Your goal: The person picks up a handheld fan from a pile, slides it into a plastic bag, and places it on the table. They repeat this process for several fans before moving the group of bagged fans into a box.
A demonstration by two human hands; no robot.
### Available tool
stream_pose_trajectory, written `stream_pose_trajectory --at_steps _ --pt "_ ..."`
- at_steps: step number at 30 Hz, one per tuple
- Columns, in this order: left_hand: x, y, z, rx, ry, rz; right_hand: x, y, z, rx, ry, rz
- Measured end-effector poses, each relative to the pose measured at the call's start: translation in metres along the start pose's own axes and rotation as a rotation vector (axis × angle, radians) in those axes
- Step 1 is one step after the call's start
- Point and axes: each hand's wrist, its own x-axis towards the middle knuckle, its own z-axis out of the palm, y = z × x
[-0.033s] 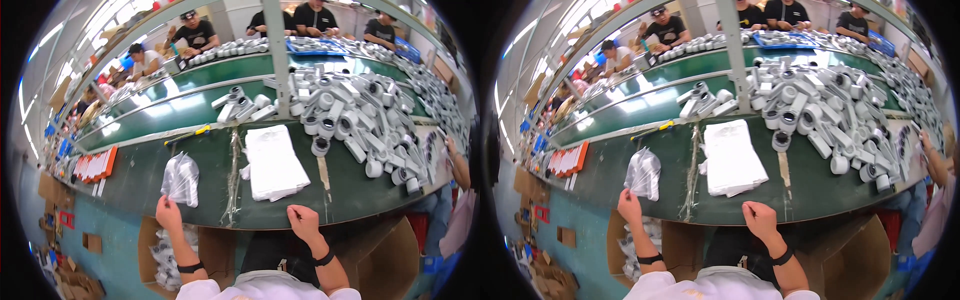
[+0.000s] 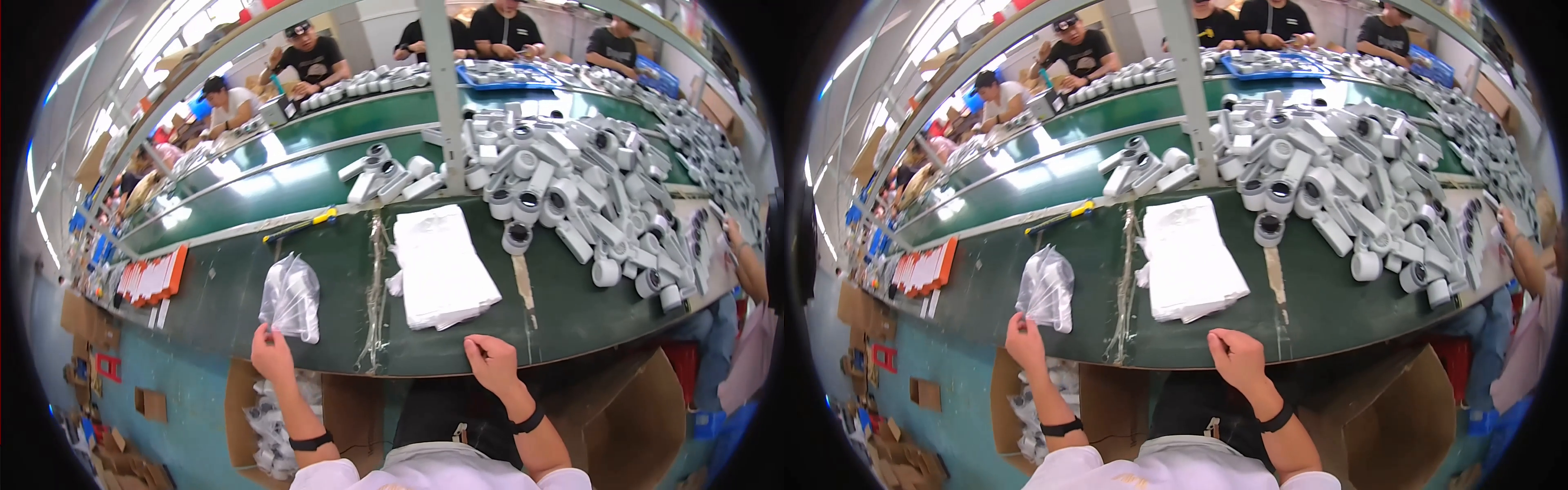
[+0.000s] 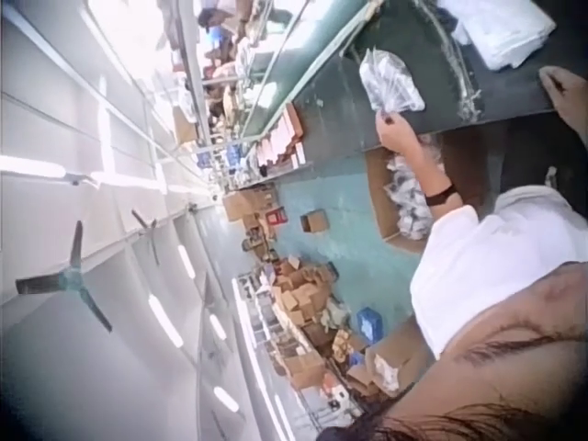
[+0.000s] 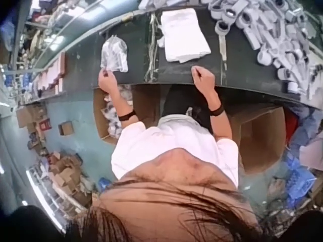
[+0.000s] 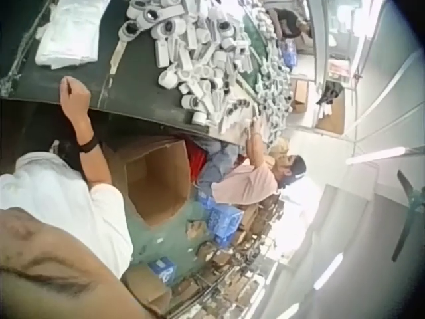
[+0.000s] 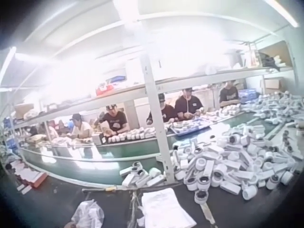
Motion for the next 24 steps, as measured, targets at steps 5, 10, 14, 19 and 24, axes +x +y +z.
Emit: stream_pose_trajectory --at_steps 5,10,14,19,24 --pt "-0.003 0.048 -0.017 0.063 -0.113 0.058 0.014 -0.003 -0.027 0.145 0.064 0.164" --pt "-0.014 0.082 -0.030 -0.172 -0.054 0.110 0.071 0.003 -0.085 -0.079 0.321 0.028" --pt "-0.036 0.109 -0.020 -0.542 -0.207 0.215 0.124 0.019 -0.116 -0.436 0.352 -0.026" --pt "-0.066 0.129 0.001 -0.770 -0.479 0.306 0.195 0.045 -0.126 -0.896 0.242 -0.088" --pt "-0.075 0.131 0.009 -0.787 -0.578 0.302 0.254 0.062 -0.122 -1.375 0.065 -0.209"
